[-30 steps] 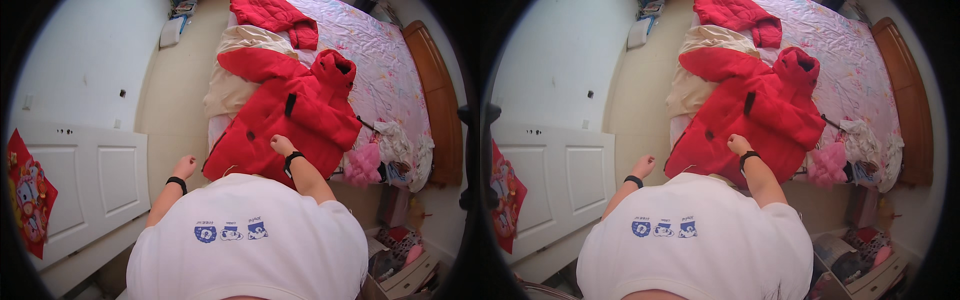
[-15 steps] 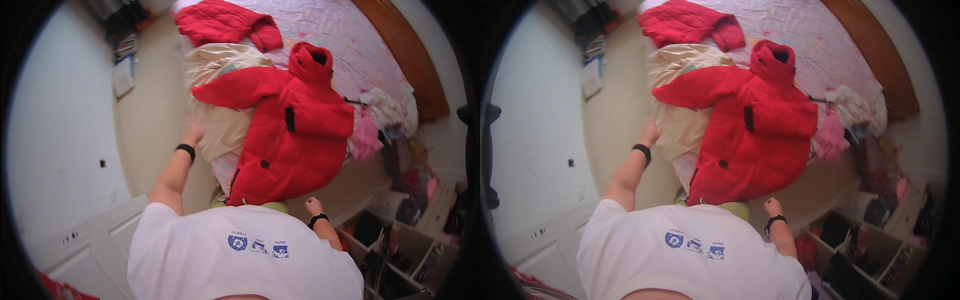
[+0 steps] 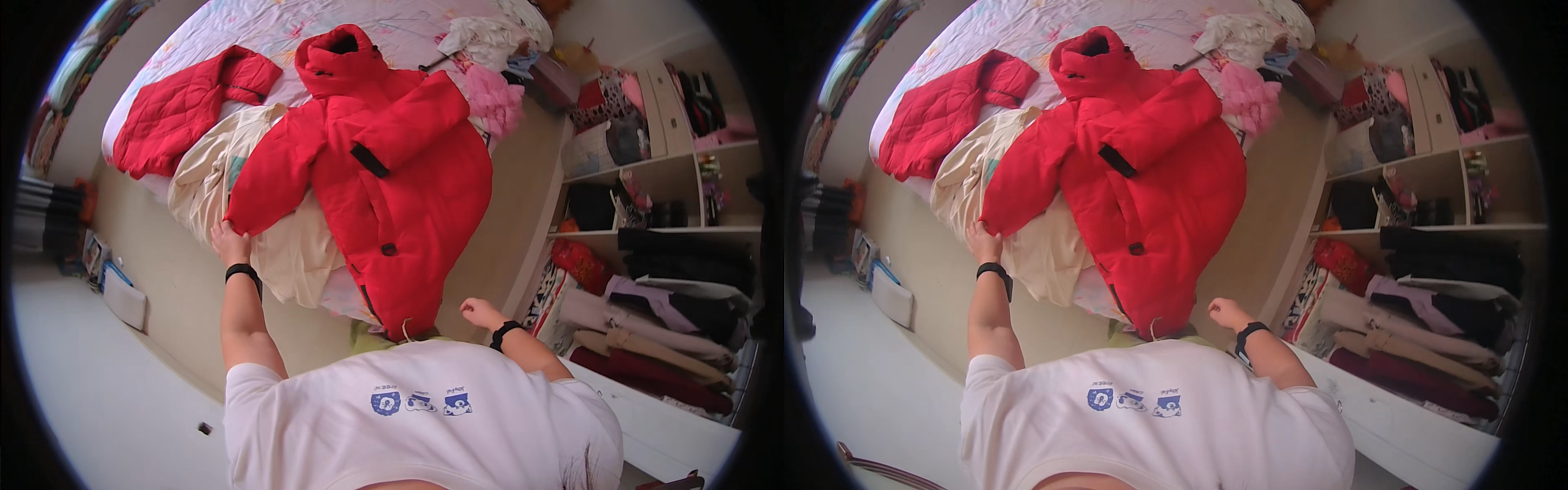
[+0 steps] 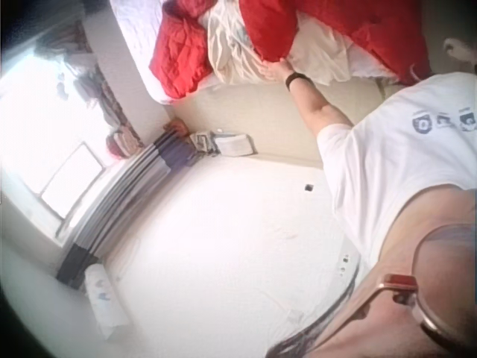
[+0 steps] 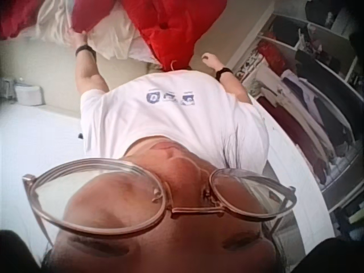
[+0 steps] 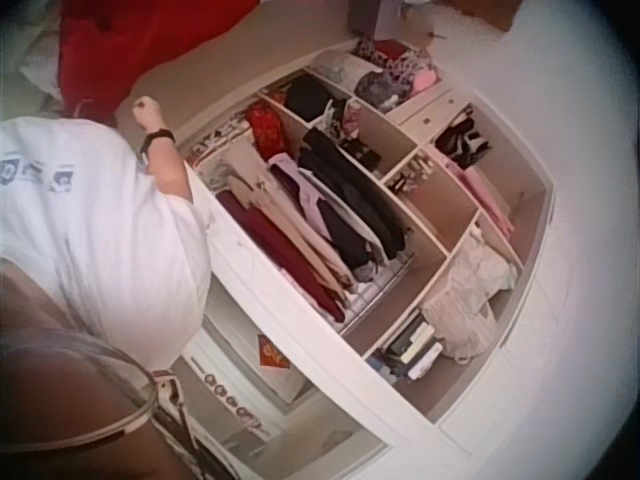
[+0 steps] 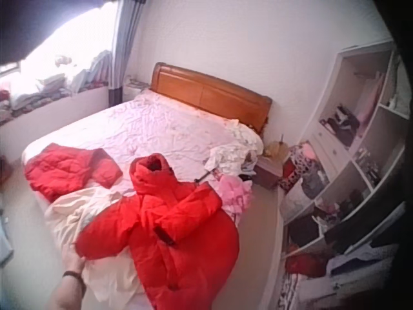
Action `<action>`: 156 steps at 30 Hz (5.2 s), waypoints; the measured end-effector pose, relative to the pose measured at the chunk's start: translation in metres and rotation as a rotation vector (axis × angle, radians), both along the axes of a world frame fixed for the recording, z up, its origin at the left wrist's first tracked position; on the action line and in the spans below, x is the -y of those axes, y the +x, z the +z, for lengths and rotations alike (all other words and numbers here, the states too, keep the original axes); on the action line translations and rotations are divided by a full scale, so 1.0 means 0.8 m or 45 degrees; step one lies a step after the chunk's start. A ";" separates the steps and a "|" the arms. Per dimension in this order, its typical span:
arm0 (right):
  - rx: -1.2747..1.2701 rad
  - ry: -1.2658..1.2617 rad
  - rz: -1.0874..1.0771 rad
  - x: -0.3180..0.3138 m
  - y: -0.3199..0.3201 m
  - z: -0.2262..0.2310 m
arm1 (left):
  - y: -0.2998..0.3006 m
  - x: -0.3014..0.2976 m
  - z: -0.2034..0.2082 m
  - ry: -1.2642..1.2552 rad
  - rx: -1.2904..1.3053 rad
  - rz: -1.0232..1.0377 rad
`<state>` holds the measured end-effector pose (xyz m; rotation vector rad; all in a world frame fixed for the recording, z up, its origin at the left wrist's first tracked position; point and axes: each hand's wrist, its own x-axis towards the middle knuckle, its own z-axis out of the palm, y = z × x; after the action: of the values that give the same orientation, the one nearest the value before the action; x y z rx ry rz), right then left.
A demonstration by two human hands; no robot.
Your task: The person folds a red puffer jacket on a bed, zips it closed, and places it in a closet. They then fold a second red jacket and place it in the same closet. Finally, they pick up a pink fluffy item from the bed.
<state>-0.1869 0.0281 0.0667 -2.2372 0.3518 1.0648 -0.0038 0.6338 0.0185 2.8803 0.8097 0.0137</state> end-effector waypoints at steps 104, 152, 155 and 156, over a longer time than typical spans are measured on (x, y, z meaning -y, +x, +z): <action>1.337 0.451 0.687 0.009 0.787 0.000 | 0.257 0.554 0.036 -0.122 -0.164 -0.277; 0.775 0.713 0.613 0.067 0.692 -0.015 | 0.385 0.462 0.159 -2.043 1.048 0.692; -0.872 1.297 -0.841 0.069 0.714 0.009 | 0.323 0.532 0.155 -2.696 1.210 0.563; -0.983 1.255 -0.814 0.064 0.721 0.014 | 0.301 0.557 0.148 -2.685 1.010 0.628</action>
<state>0.3902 -0.0233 0.0777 -0.7197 0.6238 1.2891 0.2372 0.1882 0.1369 0.5613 0.5708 0.1911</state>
